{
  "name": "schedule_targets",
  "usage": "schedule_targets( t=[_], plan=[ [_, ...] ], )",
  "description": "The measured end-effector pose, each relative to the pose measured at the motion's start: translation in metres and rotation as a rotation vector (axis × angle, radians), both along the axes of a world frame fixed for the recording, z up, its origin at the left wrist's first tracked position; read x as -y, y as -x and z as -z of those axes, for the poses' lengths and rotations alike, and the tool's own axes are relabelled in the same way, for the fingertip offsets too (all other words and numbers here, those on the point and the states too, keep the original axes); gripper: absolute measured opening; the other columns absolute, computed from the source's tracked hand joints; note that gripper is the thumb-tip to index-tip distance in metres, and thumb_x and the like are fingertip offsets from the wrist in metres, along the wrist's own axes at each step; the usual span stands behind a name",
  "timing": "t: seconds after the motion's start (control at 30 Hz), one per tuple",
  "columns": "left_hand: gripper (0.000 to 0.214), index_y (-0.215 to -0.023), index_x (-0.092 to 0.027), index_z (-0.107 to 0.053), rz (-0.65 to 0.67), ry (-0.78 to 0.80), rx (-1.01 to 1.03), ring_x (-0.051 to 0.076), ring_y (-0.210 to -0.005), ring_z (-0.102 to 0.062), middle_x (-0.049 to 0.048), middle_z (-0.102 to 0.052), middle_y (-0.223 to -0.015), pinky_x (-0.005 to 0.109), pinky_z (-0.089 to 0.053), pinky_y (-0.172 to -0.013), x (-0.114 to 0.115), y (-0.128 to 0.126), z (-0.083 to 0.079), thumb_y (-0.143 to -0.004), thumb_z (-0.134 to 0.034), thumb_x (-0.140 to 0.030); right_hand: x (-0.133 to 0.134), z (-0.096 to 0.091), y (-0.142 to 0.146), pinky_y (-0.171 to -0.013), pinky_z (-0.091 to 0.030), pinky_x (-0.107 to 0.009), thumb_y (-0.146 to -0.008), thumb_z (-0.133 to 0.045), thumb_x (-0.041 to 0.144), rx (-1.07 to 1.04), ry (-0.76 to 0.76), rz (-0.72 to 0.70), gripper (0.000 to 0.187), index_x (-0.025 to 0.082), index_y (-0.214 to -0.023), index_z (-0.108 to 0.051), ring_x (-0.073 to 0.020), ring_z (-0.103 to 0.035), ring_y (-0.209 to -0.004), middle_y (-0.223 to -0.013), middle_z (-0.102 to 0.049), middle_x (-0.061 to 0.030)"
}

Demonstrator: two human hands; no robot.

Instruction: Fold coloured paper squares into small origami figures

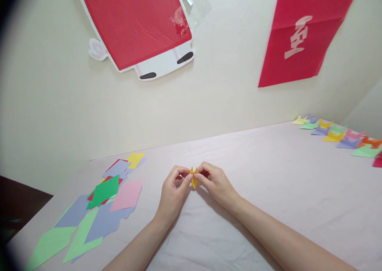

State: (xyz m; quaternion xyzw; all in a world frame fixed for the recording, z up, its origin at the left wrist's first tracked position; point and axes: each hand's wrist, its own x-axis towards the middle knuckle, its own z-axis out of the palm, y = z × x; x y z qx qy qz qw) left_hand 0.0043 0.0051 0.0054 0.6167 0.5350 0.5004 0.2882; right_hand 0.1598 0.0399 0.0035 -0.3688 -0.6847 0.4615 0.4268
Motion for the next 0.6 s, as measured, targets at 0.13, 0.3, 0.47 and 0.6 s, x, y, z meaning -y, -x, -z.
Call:
schedule_targets(
  t=[0.13,0.3,0.47,0.6],
  plan=[
    [0.011,-0.080,-0.020,-0.061,0.009,-0.002,0.041,0.016,-0.082,-0.057,0.0001,-0.060,-0.082,0.027,-0.042,-0.077,-0.0013,0.0015,-0.0003,-0.088,-0.059,-0.027,0.0008,-0.0003,0.0012,-0.067,-0.043,-0.027,-0.088,-0.059,0.037,0.018,-0.021,-0.034,0.022,0.019,-0.077,-0.060,-0.0152,-0.054,-0.071,-0.077,-0.059,-0.0012],
    [0.011,-0.080,-0.020,-0.062,0.030,0.019,0.077,0.016,-0.082,-0.057,0.0000,-0.061,-0.081,0.026,-0.042,-0.077,-0.0020,0.0007,0.0013,-0.087,-0.059,-0.027,0.0011,-0.0020,0.0013,-0.069,-0.043,-0.028,-0.088,-0.060,0.038,0.023,-0.050,-0.035,0.027,0.019,-0.069,-0.060,-0.0161,-0.055,-0.074,-0.075,-0.059,-0.0013],
    [0.011,-0.079,-0.019,-0.062,0.041,0.072,0.151,0.015,-0.077,-0.055,-0.0006,-0.060,-0.079,0.025,-0.042,-0.072,-0.0034,0.0002,0.0043,-0.086,-0.060,-0.028,-0.0011,0.0009,-0.0012,-0.071,-0.043,-0.029,-0.088,-0.061,0.037,0.015,-0.046,-0.033,0.025,0.019,-0.070,-0.063,-0.0165,-0.056,-0.074,-0.075,-0.061,-0.0013],
    [0.013,-0.080,-0.018,-0.062,0.052,0.088,0.219,0.015,-0.074,-0.054,-0.0004,-0.060,-0.078,0.024,-0.042,-0.069,-0.0052,0.0011,0.0072,-0.086,-0.061,-0.029,-0.0025,0.0016,-0.0021,-0.070,-0.043,-0.028,-0.086,-0.062,0.038,0.015,-0.032,-0.027,0.026,0.018,-0.070,-0.064,-0.0164,-0.057,-0.073,-0.074,-0.061,-0.0008]
  ],
)
